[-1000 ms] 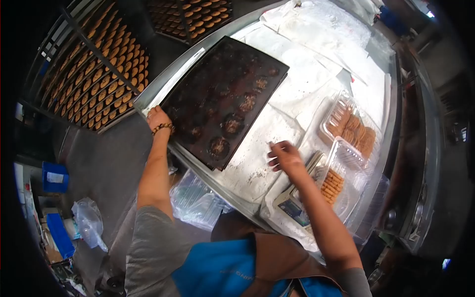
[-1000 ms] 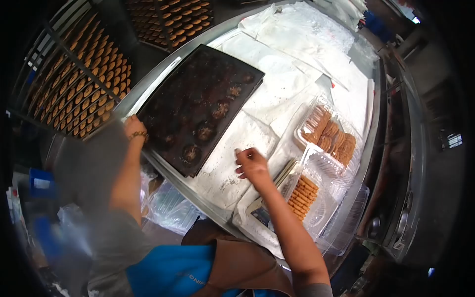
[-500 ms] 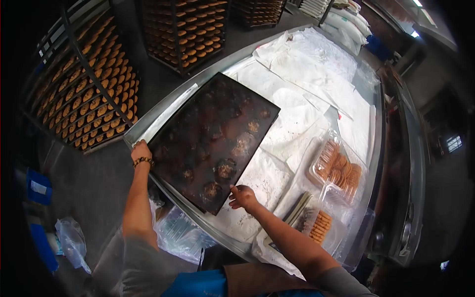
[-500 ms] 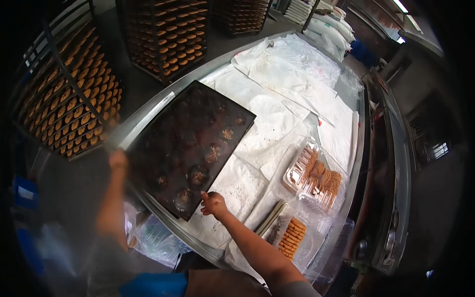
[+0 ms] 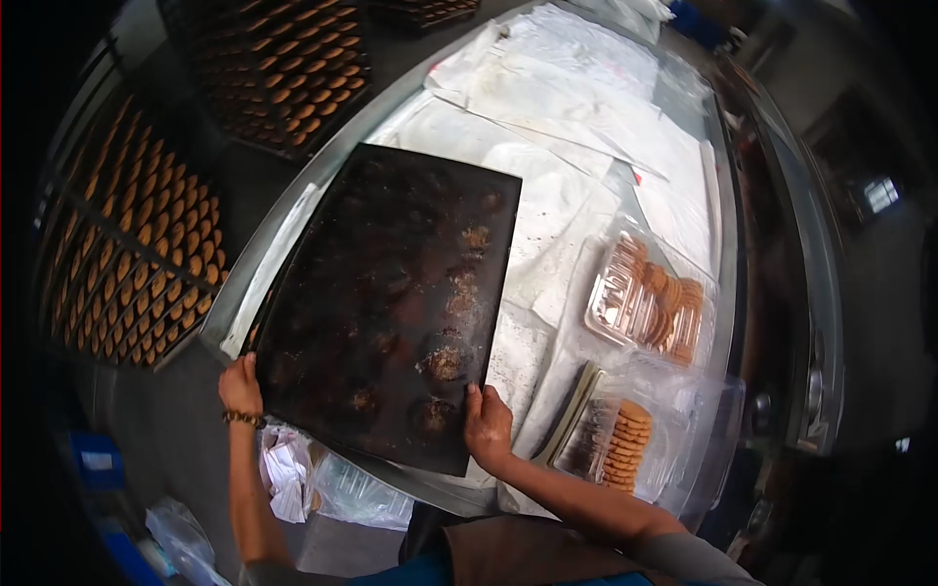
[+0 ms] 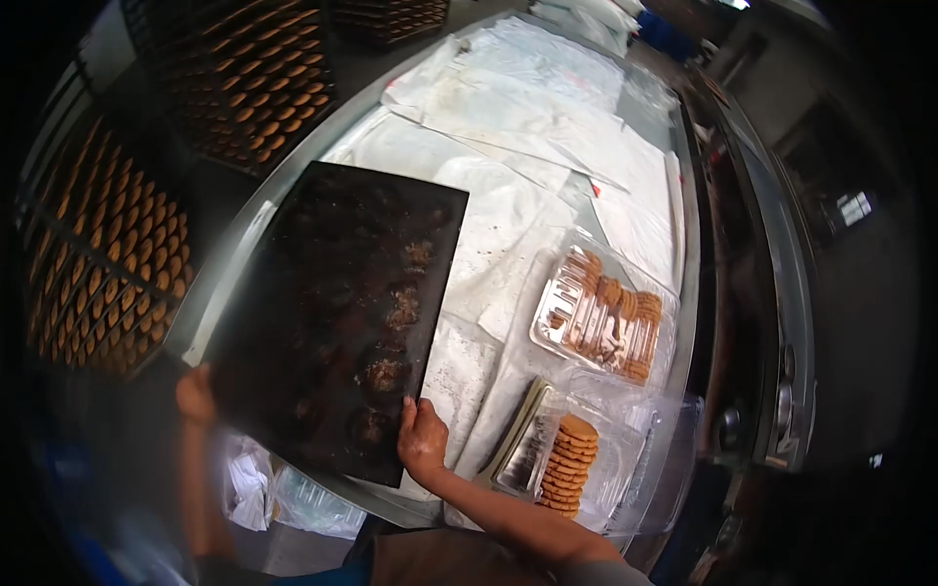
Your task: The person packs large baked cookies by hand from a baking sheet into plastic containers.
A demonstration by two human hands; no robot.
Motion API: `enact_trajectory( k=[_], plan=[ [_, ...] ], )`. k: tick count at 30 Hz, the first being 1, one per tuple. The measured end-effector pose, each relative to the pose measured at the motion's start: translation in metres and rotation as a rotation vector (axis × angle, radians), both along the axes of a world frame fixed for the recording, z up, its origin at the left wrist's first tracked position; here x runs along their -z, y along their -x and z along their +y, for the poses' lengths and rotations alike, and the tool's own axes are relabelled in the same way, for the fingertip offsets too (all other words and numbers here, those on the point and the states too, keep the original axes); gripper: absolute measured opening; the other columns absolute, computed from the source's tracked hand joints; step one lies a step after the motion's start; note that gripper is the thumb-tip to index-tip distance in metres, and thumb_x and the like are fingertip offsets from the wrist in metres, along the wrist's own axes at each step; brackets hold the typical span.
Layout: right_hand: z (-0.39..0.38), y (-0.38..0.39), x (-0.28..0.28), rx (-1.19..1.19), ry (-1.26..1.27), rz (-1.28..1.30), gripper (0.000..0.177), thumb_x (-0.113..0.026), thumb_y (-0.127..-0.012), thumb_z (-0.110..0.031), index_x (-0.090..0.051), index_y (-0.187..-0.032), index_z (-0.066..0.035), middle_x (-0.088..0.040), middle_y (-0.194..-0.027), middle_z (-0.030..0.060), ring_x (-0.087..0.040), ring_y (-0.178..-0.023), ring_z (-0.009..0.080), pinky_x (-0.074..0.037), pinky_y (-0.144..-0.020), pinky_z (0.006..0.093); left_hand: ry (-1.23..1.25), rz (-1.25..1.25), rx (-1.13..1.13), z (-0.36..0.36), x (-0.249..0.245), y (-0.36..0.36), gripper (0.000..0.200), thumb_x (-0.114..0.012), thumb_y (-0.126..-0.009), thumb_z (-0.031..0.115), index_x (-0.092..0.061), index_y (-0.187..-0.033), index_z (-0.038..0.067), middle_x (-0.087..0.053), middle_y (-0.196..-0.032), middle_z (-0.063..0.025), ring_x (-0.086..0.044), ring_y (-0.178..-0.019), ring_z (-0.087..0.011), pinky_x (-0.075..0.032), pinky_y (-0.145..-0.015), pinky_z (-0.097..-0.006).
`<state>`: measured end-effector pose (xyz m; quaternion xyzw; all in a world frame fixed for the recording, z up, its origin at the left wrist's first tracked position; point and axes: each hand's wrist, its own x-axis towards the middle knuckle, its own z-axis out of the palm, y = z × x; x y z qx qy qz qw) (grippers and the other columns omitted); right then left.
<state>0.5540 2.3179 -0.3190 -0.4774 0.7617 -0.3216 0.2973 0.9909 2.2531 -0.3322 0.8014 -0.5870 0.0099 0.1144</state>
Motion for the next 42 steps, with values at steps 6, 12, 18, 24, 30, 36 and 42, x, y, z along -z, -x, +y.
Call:
enact_trajectory(
  k=[6, 12, 18, 24, 30, 36, 42],
  plan=[
    [-0.067, 0.072, -0.018, 0.131, 0.174, -0.005, 0.045, -0.055, -0.106, -0.038, -0.061, -0.084, 0.001, -0.063, -0.077, 0.0321, -0.061, -0.080, 0.0549, -0.047, -0.073, 0.0584, 0.217, 0.318, 0.147, -0.088, -0.023, 0.078, 0.048, -0.052, -0.108, 0.034, -0.064, -0.081, -0.003, -0.060, -0.074, -0.0280, -0.057, -0.067, -0.0479, -0.040, -0.061, -0.0511],
    [-0.124, 0.204, -0.090, 0.215, 0.165, 0.082, 0.050, -0.059, -0.104, -0.043, -0.071, -0.105, 0.005, -0.070, -0.091, 0.0299, -0.068, -0.088, 0.0462, -0.052, -0.080, 0.0486, 0.314, 0.472, 0.248, -0.148, -0.030, 0.222, 0.049, -0.057, -0.107, 0.036, -0.067, -0.083, -0.006, -0.056, -0.065, -0.0225, -0.051, -0.056, -0.0317, -0.040, -0.058, -0.0464],
    [-0.002, 0.307, -0.173, 0.475, 0.293, 0.031, 0.042, -0.065, -0.103, -0.039, -0.073, -0.113, 0.002, -0.074, -0.097, 0.0081, -0.066, -0.088, 0.0172, -0.050, -0.082, 0.0310, 0.241, 0.974, 0.427, -0.122, -0.101, 0.372, 0.047, -0.058, -0.108, 0.030, -0.055, -0.076, -0.004, -0.039, -0.063, -0.0002, -0.035, -0.061, -0.0073, -0.030, -0.054, -0.0327],
    [0.202, 0.364, -0.229, 0.791, 0.529, -0.146, 0.032, -0.060, -0.108, -0.031, -0.072, -0.111, -0.001, -0.070, -0.094, 0.0003, -0.061, -0.079, 0.0065, -0.050, -0.073, 0.0223, -0.032, 1.402, 0.796, -0.046, -0.206, 0.500, 0.035, -0.065, -0.104, 0.027, -0.065, -0.091, -0.005, -0.052, -0.072, 0.0064, -0.038, -0.062, -0.0023, -0.031, -0.054, -0.0239],
    [0.386, 0.396, -0.234, 1.152, 0.627, -0.179, 0.035, -0.062, -0.106, -0.032, -0.072, -0.115, 0.000, -0.072, -0.098, 0.0022, -0.066, -0.082, 0.0105, -0.052, -0.075, 0.0242, -0.369, 1.540, 1.496, 0.052, -0.283, 0.608, 0.042, -0.068, -0.097, 0.016, -0.062, -0.128, -0.012, -0.071, -0.110, -0.0092, -0.062, -0.098, -0.0121, -0.046, -0.094, -0.0249],
    [0.518, 0.393, -0.170, 1.463, 0.704, -0.393, 0.029, -0.067, -0.103, -0.031, -0.075, -0.103, -0.004, -0.073, -0.088, 0.0027, -0.066, -0.071, 0.0122, -0.052, -0.066, 0.0260, -0.605, 1.799, 1.509, 0.220, -0.359, 0.713, 0.034, -0.057, -0.093, 0.002, -0.058, -0.125, -0.010, -0.066, -0.088, -0.0049, -0.053, -0.062, -0.0055, -0.043, -0.054, -0.0179],
    [0.621, 0.379, -0.096, 1.752, 0.455, -0.684, 0.030, -0.073, -0.097, -0.035, -0.075, -0.094, -0.005, -0.071, -0.074, 0.0057, -0.063, -0.054, 0.0156, -0.049, -0.051, 0.0273, -0.722, 1.462, 1.875, 0.322, -0.314, 0.841, 0.013, -0.060, -0.095, 0.004, -0.072, -0.096, 0.001, -0.066, -0.079, -0.0005, -0.055, -0.063, -0.0033, -0.040, -0.052, -0.0194]
  ],
)
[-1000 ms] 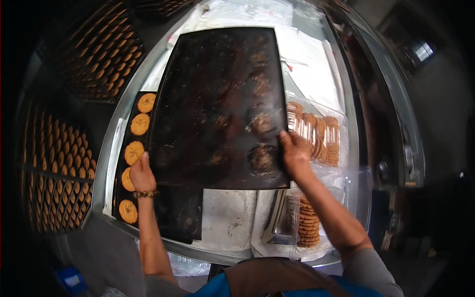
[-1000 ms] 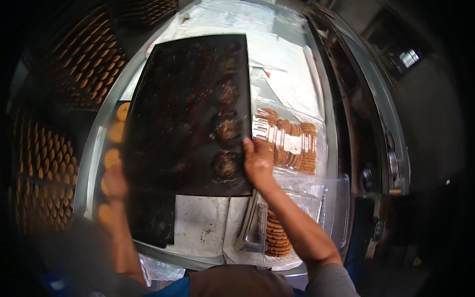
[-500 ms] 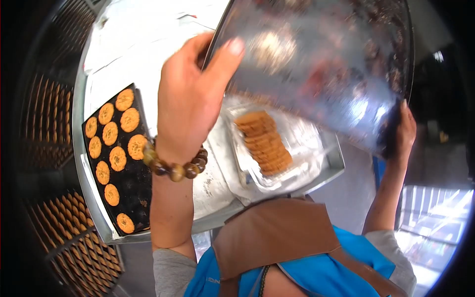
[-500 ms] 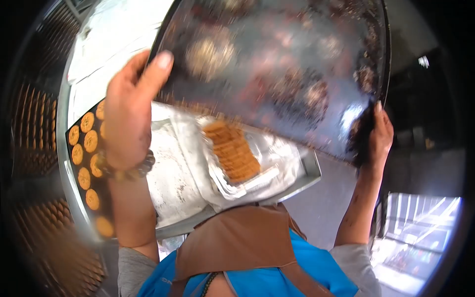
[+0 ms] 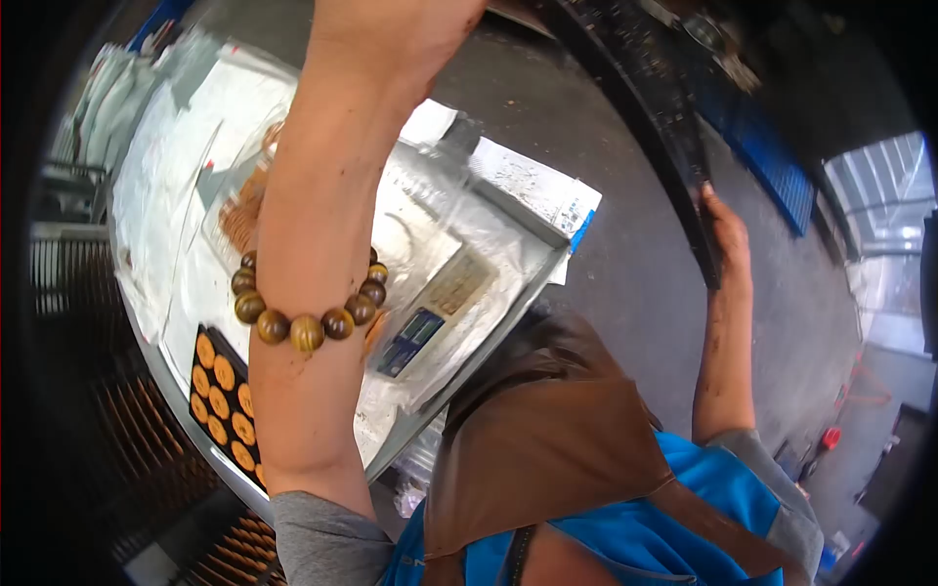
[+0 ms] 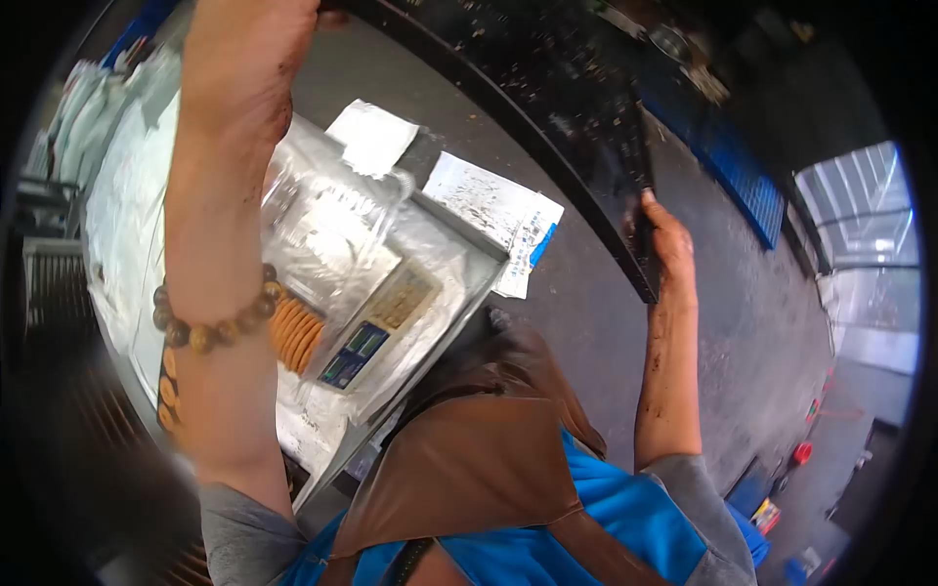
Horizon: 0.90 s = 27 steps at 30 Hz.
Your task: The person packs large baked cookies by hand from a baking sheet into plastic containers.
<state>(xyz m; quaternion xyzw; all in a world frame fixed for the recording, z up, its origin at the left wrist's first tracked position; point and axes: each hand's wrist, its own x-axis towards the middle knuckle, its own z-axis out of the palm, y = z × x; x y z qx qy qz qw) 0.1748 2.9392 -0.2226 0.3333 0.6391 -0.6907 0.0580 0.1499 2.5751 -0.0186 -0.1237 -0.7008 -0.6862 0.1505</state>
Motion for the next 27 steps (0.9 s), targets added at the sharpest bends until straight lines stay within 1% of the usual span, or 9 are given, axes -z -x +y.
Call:
enact_trajectory(
  k=[4, 8, 10, 12, 14, 18, 22, 25, 27],
  plan=[
    [0.046, -0.005, 0.053, -0.074, -0.042, -0.226, 0.033, -0.075, -0.094, -0.035, -0.077, -0.089, -0.003, -0.073, -0.075, 0.0088, -0.066, -0.057, 0.0188, -0.051, -0.053, 0.0308, 0.232, -0.140, -0.140, 0.044, 0.075, 0.084, 0.019, -0.070, -0.092, 0.017, -0.076, -0.101, 0.001, -0.068, -0.086, 0.0009, -0.058, -0.076, -0.0068, -0.045, -0.069, -0.0237],
    [0.069, 0.001, 0.127, -0.107, 0.038, -0.383, 0.028, -0.068, -0.099, -0.032, -0.070, -0.096, -0.004, -0.065, -0.070, 0.0079, -0.060, -0.049, 0.0183, -0.043, -0.041, 0.0307, 0.418, -0.364, -0.173, 0.069, 0.154, 0.136, 0.015, -0.068, -0.091, 0.017, -0.075, -0.091, 0.004, -0.062, -0.072, 0.0033, -0.049, -0.057, -0.0065, -0.041, -0.055, -0.0248],
    [0.072, 0.006, 0.159, -0.185, 0.036, -0.497, 0.028, -0.068, -0.100, -0.031, -0.071, -0.093, -0.005, -0.064, -0.070, 0.0072, -0.060, -0.049, 0.0173, -0.045, -0.042, 0.0304, 0.525, -0.607, -0.167, 0.066, 0.194, 0.157, 0.016, -0.068, -0.084, 0.020, -0.075, -0.086, 0.005, -0.073, -0.080, -0.0107, -0.070, -0.076, -0.0229, -0.052, -0.069, -0.0320],
    [0.063, 0.015, 0.181, -0.216, 0.056, -0.551, 0.029, -0.068, -0.100, -0.032, -0.071, -0.088, -0.006, -0.062, -0.069, 0.0068, -0.060, -0.050, 0.0181, -0.048, -0.044, 0.0325, 0.939, -0.630, -0.275, 0.068, 0.216, 0.169, 0.023, -0.064, -0.086, 0.017, -0.073, -0.104, 0.006, -0.075, -0.102, -0.0177, -0.072, -0.099, -0.0307, -0.055, -0.086, -0.0413],
    [0.060, 0.027, 0.229, -0.294, 0.008, -0.611, 0.028, -0.071, -0.098, -0.032, -0.071, -0.086, -0.007, -0.065, -0.071, 0.0074, -0.061, -0.051, 0.0206, -0.049, -0.045, 0.0353, 1.074, -0.691, -0.296, 0.070, 0.225, 0.161, 0.030, -0.063, -0.086, 0.017, -0.071, -0.113, 0.005, -0.073, -0.114, -0.0207, -0.071, -0.107, -0.0337, -0.055, -0.091, -0.0445],
    [0.035, 0.056, 0.294, -0.432, 0.005, -0.699, 0.029, -0.072, -0.097, -0.033, -0.070, -0.084, -0.008, -0.067, -0.071, 0.0078, -0.062, -0.052, 0.0213, -0.049, -0.046, 0.0369, 1.200, -0.252, -0.652, 0.063, 0.229, 0.128, 0.055, -0.065, -0.084, 0.017, -0.060, -0.135, 0.000, -0.065, -0.131, -0.0214, -0.062, -0.123, -0.0361, -0.046, -0.108, -0.0407],
    [0.001, 0.080, 0.370, -0.558, -0.052, -0.832, 0.029, -0.073, -0.098, -0.033, -0.070, -0.082, -0.009, -0.066, -0.067, 0.0061, -0.061, -0.049, 0.0197, -0.048, -0.045, 0.0396, 0.968, -0.012, -0.718, 0.072, 0.173, 0.032, 0.044, -0.056, -0.086, -0.003, -0.062, -0.129, -0.002, -0.059, -0.131, -0.0212, -0.053, -0.131, -0.0367, -0.041, -0.114, -0.0471],
    [0.001, 0.072, 0.491, -0.674, 0.378, -0.896, 0.035, -0.060, -0.103, -0.030, -0.064, -0.077, -0.007, -0.063, -0.065, 0.0095, -0.058, -0.048, 0.0217, -0.047, -0.043, 0.0386, 0.849, 0.038, -0.881, 0.061, 0.186, -0.048, 0.033, -0.054, -0.090, -0.006, -0.062, -0.121, -0.003, -0.057, -0.133, -0.0200, -0.049, -0.138, -0.0361, -0.036, -0.119, -0.0510],
    [-0.023, 0.072, 0.503, -0.584, 0.419, -1.001, 0.033, -0.058, -0.103, -0.023, -0.063, -0.076, -0.004, -0.058, -0.060, 0.0074, -0.054, -0.046, 0.0185, -0.043, -0.042, 0.0338, 0.968, 0.017, -0.898, 0.050, 0.192, -0.100, 0.025, -0.053, -0.094, -0.006, -0.062, -0.116, -0.002, -0.053, -0.135, -0.0196, -0.048, -0.139, -0.0394, -0.035, -0.119, -0.0552]
  ],
)
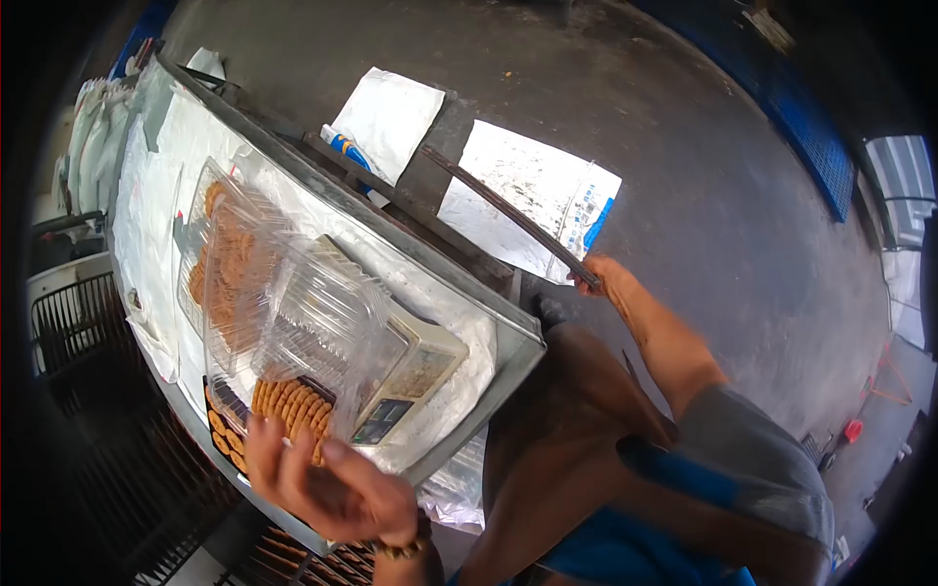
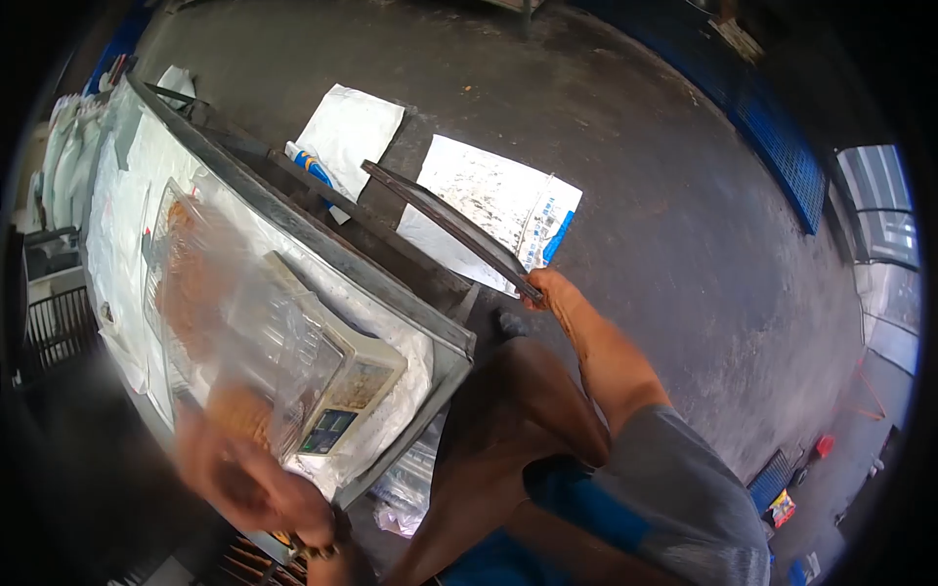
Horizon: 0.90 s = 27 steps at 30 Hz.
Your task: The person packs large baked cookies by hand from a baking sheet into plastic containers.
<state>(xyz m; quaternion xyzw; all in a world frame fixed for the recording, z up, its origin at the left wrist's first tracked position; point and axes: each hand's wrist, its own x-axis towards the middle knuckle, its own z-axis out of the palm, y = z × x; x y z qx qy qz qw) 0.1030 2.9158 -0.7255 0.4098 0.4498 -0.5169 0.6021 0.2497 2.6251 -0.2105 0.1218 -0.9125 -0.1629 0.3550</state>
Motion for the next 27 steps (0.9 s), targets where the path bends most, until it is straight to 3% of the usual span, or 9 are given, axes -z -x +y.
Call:
enact_trajectory(
  k=[4, 9, 11, 15, 17, 18, 19, 25, 27],
  plan=[
    [-0.024, -0.015, 0.048, 0.159, -0.017, -0.182, 0.030, -0.053, -0.103, -0.018, -0.060, -0.079, -0.002, -0.052, -0.056, 0.0049, -0.050, -0.045, 0.0142, -0.040, -0.040, 0.0296, 0.063, -0.189, -0.168, 0.000, 0.007, -0.063, 0.015, -0.053, -0.097, -0.007, -0.061, -0.110, -0.004, -0.053, -0.132, -0.0191, -0.050, -0.133, -0.0339, -0.037, -0.115, -0.0474],
    [-0.025, -0.057, 0.081, 0.191, -0.094, -0.164, 0.023, -0.053, -0.107, -0.028, -0.060, -0.099, -0.007, -0.062, -0.076, 0.0074, -0.062, -0.064, 0.0223, -0.057, -0.055, 0.0367, 0.042, -0.205, -0.251, -0.010, 0.018, -0.106, 0.014, -0.053, -0.097, -0.007, -0.061, -0.108, -0.003, -0.053, -0.131, -0.0183, -0.050, -0.134, -0.0347, -0.037, -0.116, -0.0479],
    [-0.023, -0.070, 0.069, 0.117, 0.052, -0.115, 0.020, -0.055, -0.106, -0.026, -0.058, -0.107, -0.006, -0.064, -0.088, 0.0079, -0.065, -0.081, 0.0231, -0.060, -0.062, 0.0390, 0.043, -0.191, -0.279, -0.015, 0.016, -0.115, 0.014, -0.053, -0.097, -0.008, -0.061, -0.107, -0.004, -0.053, -0.130, -0.0184, -0.051, -0.134, -0.0348, -0.038, -0.116, -0.0480],
    [-0.052, -0.079, 0.017, -0.066, -0.078, -0.022, 0.019, -0.059, -0.104, -0.024, -0.059, -0.109, -0.005, -0.065, -0.090, 0.0079, -0.064, -0.080, 0.0221, -0.060, -0.062, 0.0404, 0.083, -0.172, -0.342, -0.027, 0.003, -0.135, 0.017, -0.053, -0.094, -0.009, -0.064, -0.105, -0.002, -0.055, -0.128, -0.0181, -0.052, -0.132, -0.0366, -0.042, -0.112, -0.0482],
    [-0.048, -0.092, 0.029, -0.138, -0.124, 0.215, 0.018, -0.060, -0.102, -0.024, -0.062, -0.107, -0.007, -0.067, -0.085, 0.0075, -0.063, -0.070, 0.0211, -0.060, -0.063, 0.0398, 0.119, -0.125, -0.406, -0.032, -0.002, -0.153, 0.017, -0.056, -0.088, -0.009, -0.067, -0.098, 0.000, -0.061, -0.118, -0.0169, -0.057, -0.124, -0.0380, -0.045, -0.107, -0.0492],
    [-0.034, -0.088, 0.006, -0.372, 0.042, 0.467, 0.027, -0.069, -0.094, -0.033, -0.066, -0.103, -0.008, -0.067, -0.079, 0.0097, -0.067, -0.064, 0.0252, -0.057, -0.059, 0.0376, 0.167, -0.089, -0.428, -0.038, -0.003, -0.162, 0.023, -0.057, -0.081, -0.011, -0.067, -0.098, 0.001, -0.063, -0.113, -0.0162, -0.061, -0.118, -0.0377, -0.047, -0.105, -0.0509],
    [-0.102, -0.094, -0.022, -0.450, 0.142, 0.461, 0.027, -0.069, -0.094, -0.033, -0.066, -0.103, -0.008, -0.067, -0.079, 0.0097, -0.067, -0.064, 0.0252, -0.057, -0.059, 0.0376, 0.185, -0.118, -0.438, -0.040, -0.011, -0.173, 0.030, -0.056, -0.075, -0.011, -0.068, -0.099, 0.002, -0.064, -0.113, -0.0162, -0.061, -0.117, -0.0377, -0.047, -0.105, -0.0511],
    [-0.009, -0.104, -0.104, -0.490, 0.174, 0.360, 0.039, -0.070, -0.091, -0.044, -0.067, -0.104, -0.008, -0.068, -0.078, 0.0097, -0.066, -0.061, 0.0262, -0.055, -0.053, 0.0382, 0.223, -0.109, -0.593, -0.091, -0.022, -0.263, 0.027, -0.063, -0.074, -0.010, -0.072, -0.094, 0.005, -0.068, -0.111, -0.0124, -0.063, -0.114, -0.0353, -0.047, -0.099, -0.0454],
    [-0.052, -0.090, -0.115, -0.422, 0.082, 0.373, 0.043, -0.070, -0.089, -0.048, -0.067, -0.104, -0.008, -0.068, -0.078, 0.0097, -0.065, -0.060, 0.0265, -0.054, -0.051, 0.0384, 0.193, -0.100, -0.720, -0.115, -0.003, -0.311, 0.022, -0.064, -0.076, -0.009, -0.071, -0.093, 0.004, -0.066, -0.110, -0.0120, -0.062, -0.112, -0.0349, -0.046, -0.098, -0.0459]
  ],
)
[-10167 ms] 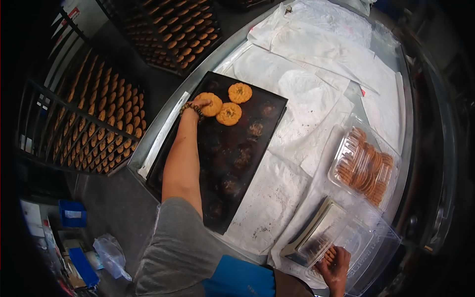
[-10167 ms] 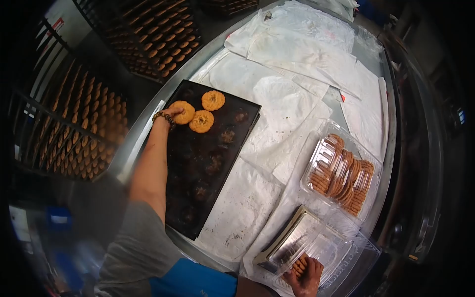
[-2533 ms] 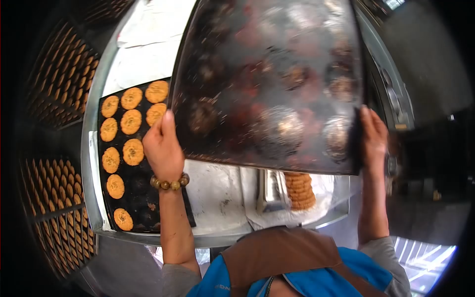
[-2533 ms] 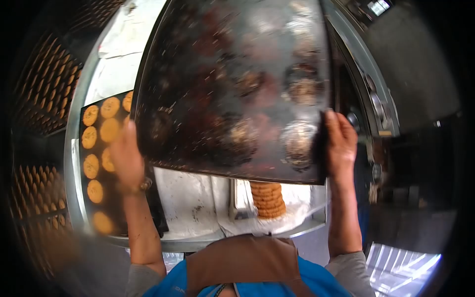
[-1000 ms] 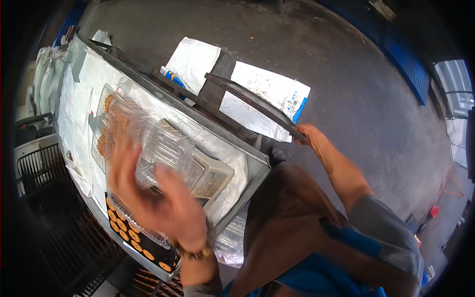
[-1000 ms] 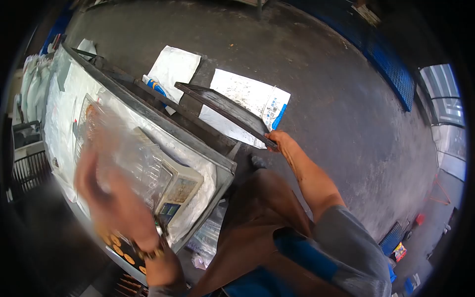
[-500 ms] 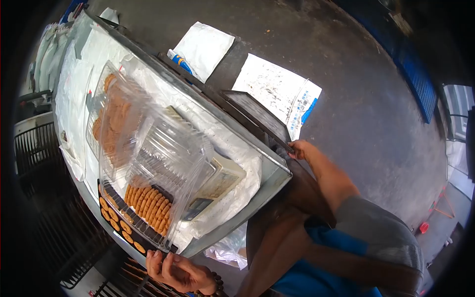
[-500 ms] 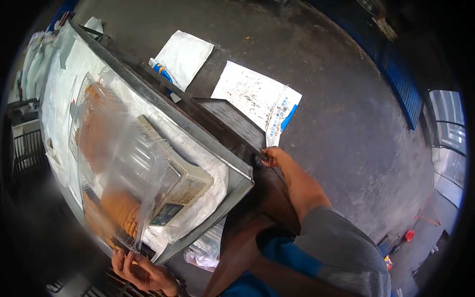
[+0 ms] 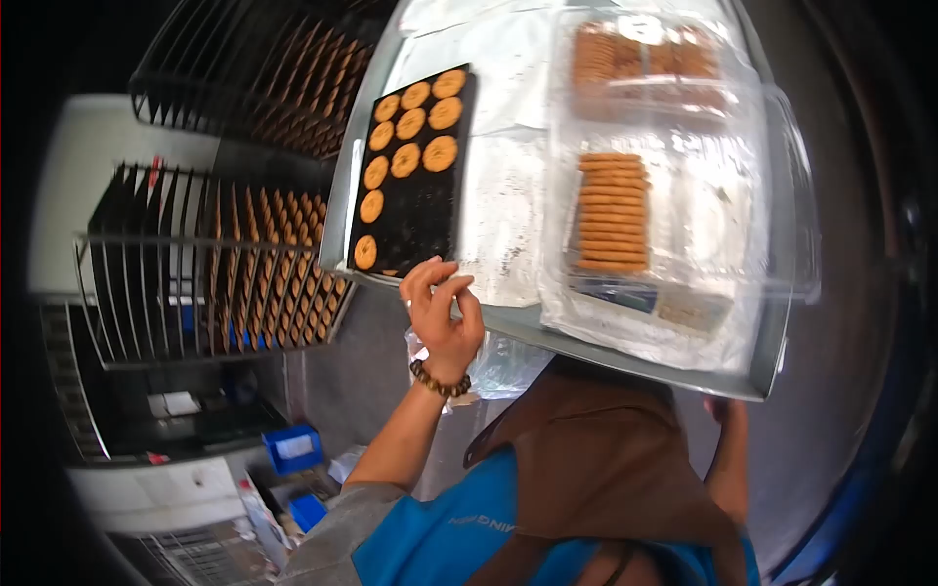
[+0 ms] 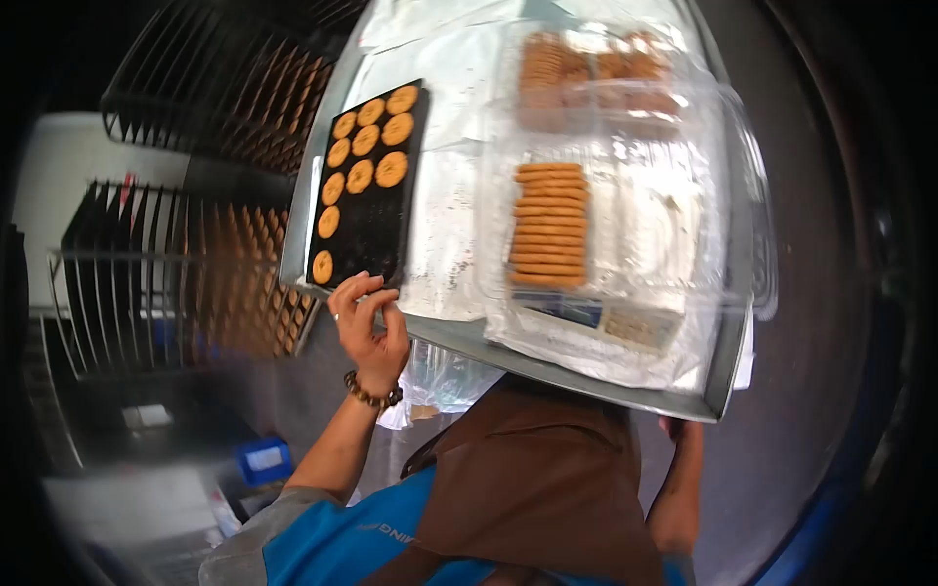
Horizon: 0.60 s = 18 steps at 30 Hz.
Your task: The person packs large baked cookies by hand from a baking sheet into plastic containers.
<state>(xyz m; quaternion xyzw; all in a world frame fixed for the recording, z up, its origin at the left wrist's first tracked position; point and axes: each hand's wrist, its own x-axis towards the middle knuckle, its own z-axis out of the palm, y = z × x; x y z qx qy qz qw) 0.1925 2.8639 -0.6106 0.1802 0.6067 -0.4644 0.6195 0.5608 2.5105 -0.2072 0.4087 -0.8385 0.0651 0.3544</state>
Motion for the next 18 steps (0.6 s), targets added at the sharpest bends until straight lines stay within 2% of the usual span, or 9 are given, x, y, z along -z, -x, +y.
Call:
enact_trajectory(
  k=[1, 4, 6, 8, 11, 13, 14, 16, 18],
  plan=[
    [0.020, 0.003, 0.028, 0.060, -0.018, -0.036, 0.055, -0.065, -0.090, -0.057, -0.065, -0.111, -0.006, -0.068, -0.079, 0.0104, -0.064, -0.059, 0.0277, -0.050, -0.044, 0.0370, -0.008, 0.027, -0.061, -0.015, 0.015, -0.029, 0.020, -0.064, -0.077, -0.008, -0.070, -0.092, 0.004, -0.065, -0.109, -0.0123, -0.061, -0.110, -0.0353, -0.046, -0.098, -0.0458],
    [0.052, 0.007, -0.010, 0.147, -0.210, 0.137, 0.046, -0.064, -0.096, -0.043, -0.061, -0.120, -0.004, -0.072, -0.088, 0.0149, -0.068, -0.066, 0.0287, -0.054, -0.050, 0.0365, -0.071, 0.056, -0.320, -0.055, 0.057, -0.117, 0.018, -0.064, -0.080, -0.005, -0.070, -0.095, 0.003, -0.064, -0.111, -0.0147, -0.058, -0.108, -0.0366, -0.046, -0.096, -0.0470],
    [0.083, 0.017, -0.003, 0.177, -0.274, 0.184, 0.036, -0.063, -0.099, -0.038, -0.064, -0.118, -0.008, -0.074, -0.091, 0.0104, -0.070, -0.068, 0.0248, -0.055, -0.054, 0.0352, -0.083, 0.046, -0.443, -0.086, 0.081, -0.178, 0.019, -0.065, -0.081, -0.003, -0.069, -0.098, 0.003, -0.064, -0.114, -0.0157, -0.057, -0.109, -0.0373, -0.046, -0.096, -0.0479],
    [0.100, 0.021, -0.031, 0.099, -0.261, 0.253, 0.030, -0.061, -0.099, -0.034, -0.065, -0.114, -0.009, -0.073, -0.092, 0.0093, -0.070, -0.072, 0.0245, -0.055, -0.057, 0.0358, -0.150, -0.025, -0.629, -0.121, 0.098, -0.229, 0.024, -0.068, -0.083, 0.003, -0.067, -0.106, 0.002, -0.063, -0.118, -0.0174, -0.055, -0.113, -0.0384, -0.046, -0.098, -0.0494],
    [0.106, 0.022, -0.061, 0.150, -0.267, 0.246, 0.024, -0.062, -0.097, -0.032, -0.066, -0.107, -0.011, -0.072, -0.089, 0.0077, -0.070, -0.074, 0.0237, -0.055, -0.058, 0.0368, -0.204, -0.120, -0.766, -0.183, 0.138, -0.307, 0.043, -0.078, -0.083, 0.017, -0.062, -0.120, 0.001, -0.062, -0.126, -0.0186, -0.053, -0.121, -0.0400, -0.046, -0.104, -0.0499],
    [0.097, 0.010, -0.092, 0.214, -0.252, 0.253, 0.021, -0.066, -0.095, -0.030, -0.066, -0.103, -0.011, -0.071, -0.090, 0.0072, -0.068, -0.073, 0.0240, -0.053, -0.058, 0.0360, -0.465, -0.199, -0.830, -0.221, 0.155, -0.349, 0.063, -0.084, -0.083, 0.028, -0.057, -0.135, 0.006, -0.054, -0.144, -0.0176, -0.048, -0.134, -0.0398, -0.044, -0.112, -0.0488],
    [0.093, 0.001, -0.105, 0.199, -0.252, 0.272, 0.021, -0.066, -0.095, -0.030, -0.066, -0.103, -0.011, -0.071, -0.090, 0.0072, -0.068, -0.073, 0.0240, -0.053, -0.058, 0.0360, -0.478, -0.181, -0.842, -0.237, 0.160, -0.360, 0.063, -0.084, -0.083, 0.028, -0.057, -0.135, 0.006, -0.054, -0.144, -0.0176, -0.048, -0.134, -0.0398, -0.044, -0.112, -0.0488],
    [0.083, -0.023, -0.129, -0.011, -0.084, 0.615, 0.020, -0.069, -0.094, -0.029, -0.065, -0.102, -0.011, -0.071, -0.091, 0.0079, -0.068, -0.076, 0.0247, -0.053, -0.061, 0.0367, -0.804, -0.302, -0.989, -0.268, 0.159, -0.375, 0.086, -0.088, -0.080, 0.038, -0.046, -0.151, 0.012, -0.040, -0.159, -0.0141, -0.040, -0.146, -0.0376, -0.040, -0.119, -0.0486],
    [0.060, -0.031, -0.157, -0.032, -0.189, 0.577, 0.020, -0.070, -0.093, -0.029, -0.065, -0.101, -0.011, -0.071, -0.092, 0.0086, -0.068, -0.078, 0.0253, -0.053, -0.063, 0.0371, -0.958, -0.344, -1.009, -0.289, 0.154, -0.382, 0.096, -0.090, -0.077, 0.041, -0.040, -0.155, 0.014, -0.036, -0.162, -0.0131, -0.037, -0.148, -0.0363, -0.038, -0.120, -0.0487]
  ],
)
